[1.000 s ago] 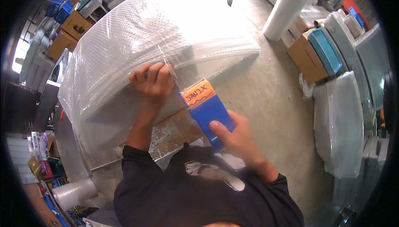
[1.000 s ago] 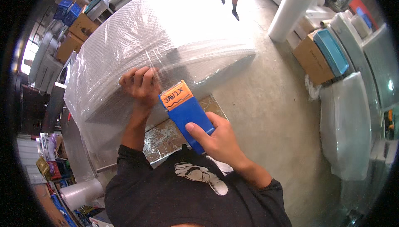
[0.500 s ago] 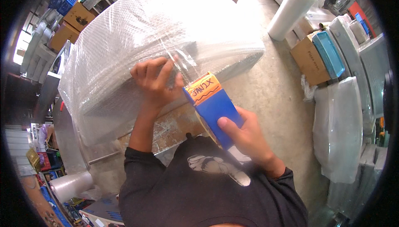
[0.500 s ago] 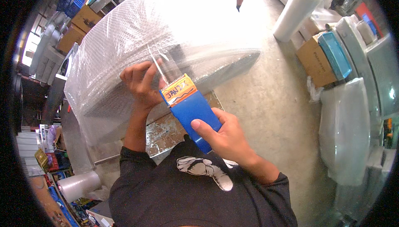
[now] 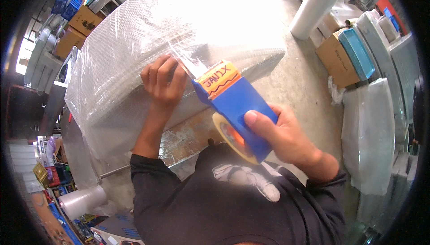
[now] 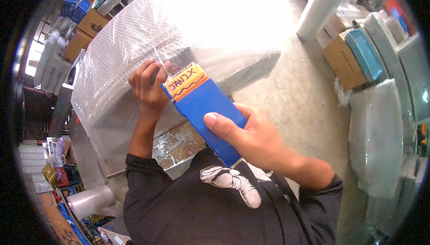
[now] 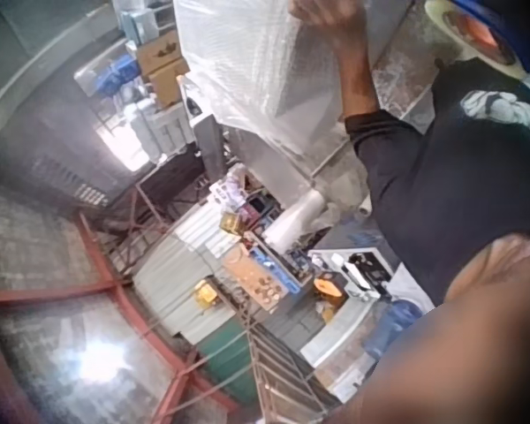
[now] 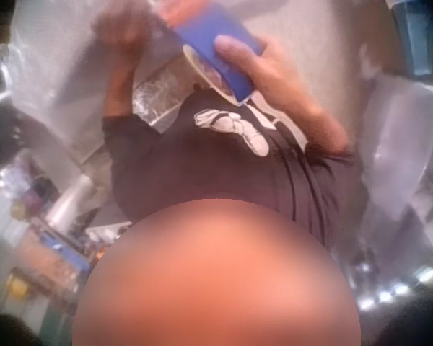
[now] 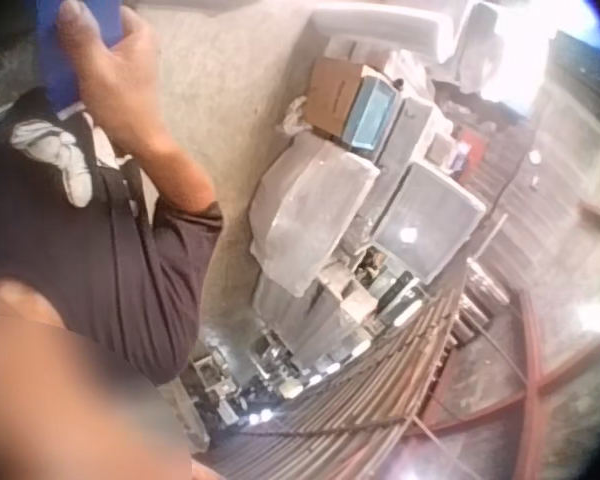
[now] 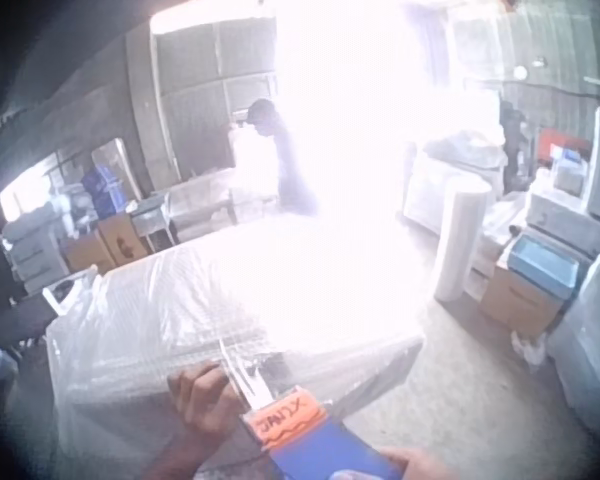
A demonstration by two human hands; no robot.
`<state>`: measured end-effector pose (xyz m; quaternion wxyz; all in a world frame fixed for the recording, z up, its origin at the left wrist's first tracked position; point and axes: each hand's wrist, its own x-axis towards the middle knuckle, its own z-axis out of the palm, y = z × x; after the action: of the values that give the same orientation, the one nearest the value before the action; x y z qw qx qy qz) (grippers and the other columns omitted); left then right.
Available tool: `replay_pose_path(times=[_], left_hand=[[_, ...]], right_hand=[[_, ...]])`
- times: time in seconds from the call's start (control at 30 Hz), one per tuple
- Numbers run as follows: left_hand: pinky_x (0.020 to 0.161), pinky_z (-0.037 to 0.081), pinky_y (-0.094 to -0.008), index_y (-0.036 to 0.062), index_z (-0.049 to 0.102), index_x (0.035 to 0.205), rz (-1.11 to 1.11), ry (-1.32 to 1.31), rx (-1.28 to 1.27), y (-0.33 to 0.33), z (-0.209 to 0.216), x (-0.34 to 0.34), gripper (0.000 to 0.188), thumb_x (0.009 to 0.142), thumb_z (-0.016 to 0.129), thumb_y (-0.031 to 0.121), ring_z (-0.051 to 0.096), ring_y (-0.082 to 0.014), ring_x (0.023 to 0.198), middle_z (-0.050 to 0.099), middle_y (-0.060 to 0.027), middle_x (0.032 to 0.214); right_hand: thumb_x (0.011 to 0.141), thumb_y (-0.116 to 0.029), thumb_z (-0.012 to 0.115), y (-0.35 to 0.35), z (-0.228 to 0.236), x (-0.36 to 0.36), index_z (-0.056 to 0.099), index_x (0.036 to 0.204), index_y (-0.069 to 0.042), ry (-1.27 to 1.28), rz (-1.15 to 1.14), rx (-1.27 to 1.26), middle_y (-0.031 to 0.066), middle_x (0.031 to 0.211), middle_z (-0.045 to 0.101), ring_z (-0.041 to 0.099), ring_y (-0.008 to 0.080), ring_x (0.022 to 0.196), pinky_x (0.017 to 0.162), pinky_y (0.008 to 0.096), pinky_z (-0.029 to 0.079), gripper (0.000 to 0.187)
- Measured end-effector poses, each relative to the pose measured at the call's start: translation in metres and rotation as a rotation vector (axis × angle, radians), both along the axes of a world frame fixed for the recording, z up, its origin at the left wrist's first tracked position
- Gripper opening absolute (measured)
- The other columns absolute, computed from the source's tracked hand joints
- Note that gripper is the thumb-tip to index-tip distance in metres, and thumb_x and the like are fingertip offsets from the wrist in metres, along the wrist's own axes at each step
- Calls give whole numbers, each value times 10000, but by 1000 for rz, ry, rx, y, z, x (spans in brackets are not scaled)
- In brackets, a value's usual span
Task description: The person wraps a large piece of furniture with bubble wrap and secures it with packing tape. They repeatedly pull the bubble wrap over the item, smooth it, and apply tape to hold it in place.
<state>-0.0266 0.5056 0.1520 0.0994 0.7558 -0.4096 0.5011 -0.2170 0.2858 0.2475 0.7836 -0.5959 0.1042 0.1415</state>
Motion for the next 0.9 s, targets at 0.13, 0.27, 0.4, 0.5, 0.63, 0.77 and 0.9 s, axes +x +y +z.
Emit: replay_pose_path(times=[0.13, 0.27, 0.4, 0.5, 0.63, 0.77, 0.9], left_hand=[[905, 398, -386, 142, 703, 951, 63, 12, -27, -6, 0, -4, 169, 795, 765, 133, 641, -193, 1063, 647, -12, 1046], [901, 393, -382, 188, 721, 1056, 133, 8, 45, -13, 8, -5, 247, 819, 769, 238, 596, -172, 1063, 654, 14, 1062], [873, 417, -356, 138, 689, 904, 90, 67, 142, -20, 18, 5, 126, 782, 681, 171, 584, -172, 968, 627, 1, 947], [815, 458, -335, 120, 660, 827, -3, 9, 126, -22, 23, 14, 70, 759, 650, 134, 594, -179, 881, 610, -13, 857], [834, 508, -370, 46, 685, 806, 2, 55, 118, -23, 28, 20, 108, 723, 694, 113, 618, -227, 896, 648, -70, 897], [854, 520, -388, 8, 722, 813, 84, 172, -9, -32, 32, 25, 157, 695, 746, 107, 633, -256, 928, 664, -104, 913], [852, 527, -378, 35, 752, 873, 259, 322, -73, -40, 33, 28, 180, 719, 781, 124, 645, -251, 917, 671, -96, 913]], right_hand=[[992, -429, 639, -14, 34, 8, 682, 1049, 17, 28, 63, -83, -1, 782, 645, 599, 49, 639, 554, 200, 479, 452], [963, -474, 641, -20, 59, 12, 632, 1070, 73, -23, 40, -309, 99, 839, 705, 688, 106, 646, 583, 201, 557, 557], [982, -480, 603, -8, 67, 11, 621, 1047, 77, -7, 17, -351, 103, 748, 690, 677, 115, 569, 540, 216, 561, 561], [997, -482, 572, -3, 64, 7, 619, 1034, 72, -22, 52, -397, 99, 705, 677, 665, 121, 536, 525, 223, 558, 557], [1004, -436, 578, -5, 62, 4, 653, 1007, 40, -59, -46, -378, 68, 740, 674, 642, 100, 578, 538, 210, 506, 482], [998, -408, 600, -5, 70, 8, 660, 1019, 42, -86, 11, -280, 61, 798, 694, 652, 82, 622, 561, 194, 498, 454], [1006, -417, 579, -5, 67, 8, 646, 1032, 54, -111, -55, -328, 85, 733, 687, 646, 101, 554, 509, 206, 499, 477]])
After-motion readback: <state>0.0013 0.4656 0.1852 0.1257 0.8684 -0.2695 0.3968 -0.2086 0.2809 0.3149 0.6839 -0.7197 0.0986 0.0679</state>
